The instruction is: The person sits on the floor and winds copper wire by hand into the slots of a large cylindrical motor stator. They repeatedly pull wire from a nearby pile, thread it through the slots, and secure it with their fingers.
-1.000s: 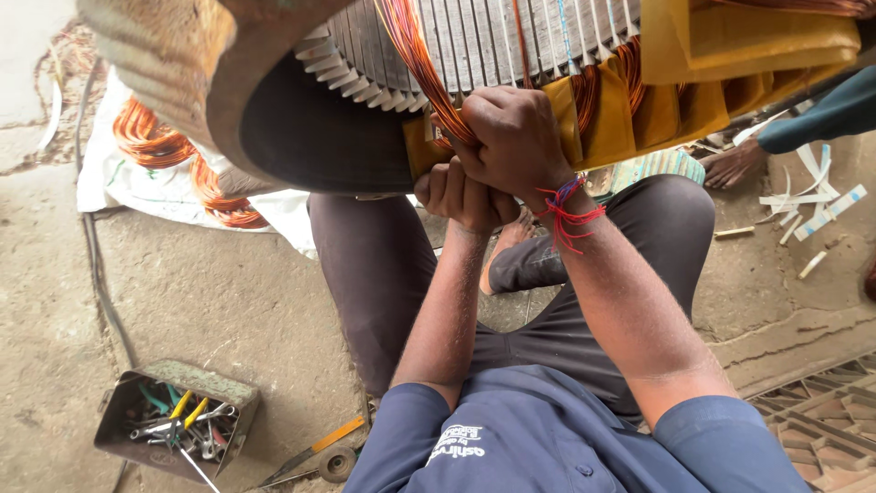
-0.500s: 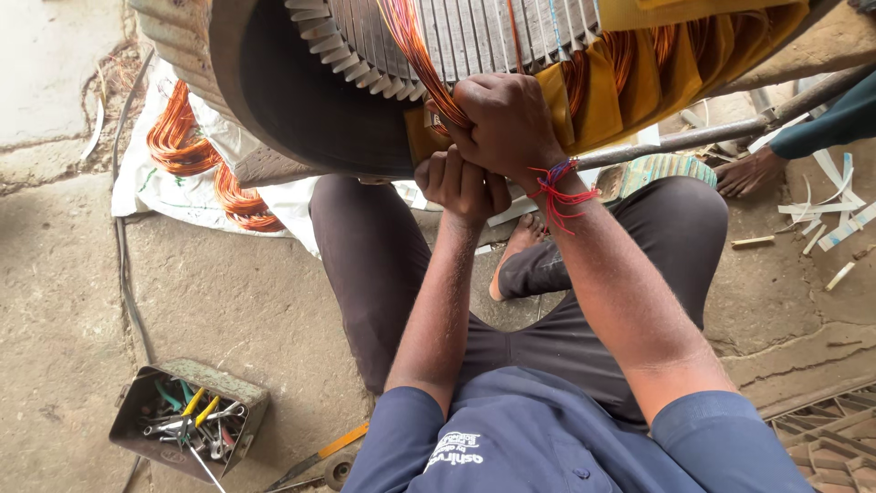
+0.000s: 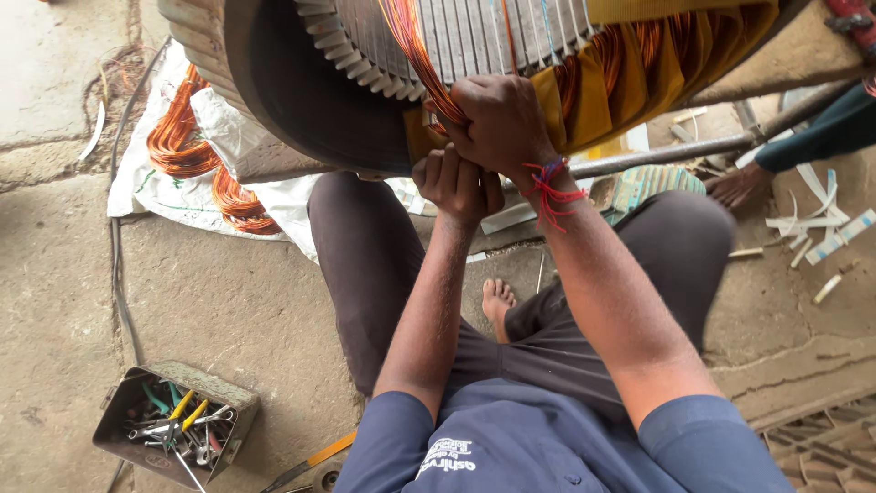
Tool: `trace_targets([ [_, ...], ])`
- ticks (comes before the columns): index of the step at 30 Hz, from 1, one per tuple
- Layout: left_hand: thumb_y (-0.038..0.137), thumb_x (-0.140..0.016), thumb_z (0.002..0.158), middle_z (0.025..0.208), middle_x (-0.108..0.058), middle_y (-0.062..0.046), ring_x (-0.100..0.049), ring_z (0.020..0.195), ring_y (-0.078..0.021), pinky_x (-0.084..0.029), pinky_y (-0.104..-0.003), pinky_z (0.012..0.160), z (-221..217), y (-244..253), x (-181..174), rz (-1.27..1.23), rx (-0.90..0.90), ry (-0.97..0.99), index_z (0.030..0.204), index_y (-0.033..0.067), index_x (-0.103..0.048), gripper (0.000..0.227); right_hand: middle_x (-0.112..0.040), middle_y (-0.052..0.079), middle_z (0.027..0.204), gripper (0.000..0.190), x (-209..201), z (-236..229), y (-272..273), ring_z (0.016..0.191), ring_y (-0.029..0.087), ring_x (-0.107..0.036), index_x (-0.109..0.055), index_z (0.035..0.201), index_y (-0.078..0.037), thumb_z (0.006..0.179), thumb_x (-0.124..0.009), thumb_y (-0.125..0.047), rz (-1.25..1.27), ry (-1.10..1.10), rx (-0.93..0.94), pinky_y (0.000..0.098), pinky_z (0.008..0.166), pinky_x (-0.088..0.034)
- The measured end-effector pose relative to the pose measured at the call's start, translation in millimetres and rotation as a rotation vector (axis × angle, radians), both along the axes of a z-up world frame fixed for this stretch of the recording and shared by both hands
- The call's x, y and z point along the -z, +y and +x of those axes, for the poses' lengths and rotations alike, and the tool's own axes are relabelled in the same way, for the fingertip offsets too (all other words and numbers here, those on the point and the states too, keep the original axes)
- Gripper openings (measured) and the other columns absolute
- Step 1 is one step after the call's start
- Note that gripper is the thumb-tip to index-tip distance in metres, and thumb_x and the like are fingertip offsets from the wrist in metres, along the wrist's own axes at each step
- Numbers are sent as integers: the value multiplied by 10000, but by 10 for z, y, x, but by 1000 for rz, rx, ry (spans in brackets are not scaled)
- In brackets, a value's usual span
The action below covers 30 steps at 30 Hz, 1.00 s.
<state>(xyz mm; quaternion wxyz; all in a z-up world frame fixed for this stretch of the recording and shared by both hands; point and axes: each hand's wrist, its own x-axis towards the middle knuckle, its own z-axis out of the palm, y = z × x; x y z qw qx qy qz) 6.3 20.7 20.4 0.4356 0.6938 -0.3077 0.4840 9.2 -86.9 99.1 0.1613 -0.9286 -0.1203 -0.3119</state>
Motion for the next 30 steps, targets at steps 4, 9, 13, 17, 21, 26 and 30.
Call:
trace_targets([
  [4, 183, -574, 869, 806, -623, -120, -559, 691, -265, -377, -393, 761, -5, 11, 38, 15, -12, -23, 777, 47, -607, 167, -575, 115, 673, 391, 12, -7, -12, 617, 341, -616, -548, 730, -62, 907, -810, -291, 3, -6, -22, 453, 573, -479],
  [9, 184, -537, 882, 764, -611, -116, -555, 658, -259, -370, -388, 747, 31, -36, 62, -21, -7, -37, 773, 40, -607, 194, -568, 97, 666, 341, 33, -22, -12, 599, 307, -613, -550, 742, -63, 876, -801, -251, -3, 26, -14, 438, 571, -481],
  [13, 176, -530, 886, 735, -620, -103, -548, 632, -223, -375, -376, 730, 20, -52, 66, -17, -42, -39, 767, 42, -617, 200, -560, 89, 649, 356, 26, -27, 3, 587, 293, -606, -537, 720, -66, 865, -809, -245, -10, 36, -4, 431, 565, -480],
  [17, 166, -525, 880, 714, -604, -103, -543, 626, -241, -369, -386, 712, 2, -72, 43, -53, -27, -28, 752, 45, -617, 199, -573, 91, 680, 397, -20, -85, 12, 607, 297, -605, -537, 739, -63, 876, -841, -280, 8, 20, -14, 426, 575, -477],
  [21, 160, -557, 870, 673, -577, -87, -520, 585, -234, -356, -384, 674, -7, -56, 8, -42, -25, -13, 735, 44, -618, 188, -581, 89, 712, 416, -72, -101, 20, 644, 298, -617, -521, 751, -62, 919, -838, -273, 17, 13, -29, 414, 594, -479],
  [26, 152, -563, 866, 664, -572, -79, -521, 576, -232, -346, -385, 654, -9, -47, -38, -48, -14, -22, 729, 53, -608, 175, -546, 101, 670, 487, -119, -103, 32, 613, 308, -595, -501, 717, -58, 983, -825, -306, 2, 8, -40, 423, 566, -455],
  [30, 153, -565, 856, 653, -557, -80, -515, 567, -236, -341, -387, 642, -6, -42, -29, -41, -4, -16, 719, 50, -599, 174, -523, 106, 657, 492, -110, -96, 35, 605, 312, -582, -496, 720, -53, 997, -816, -303, 8, -13, -53, 424, 562, -454],
])
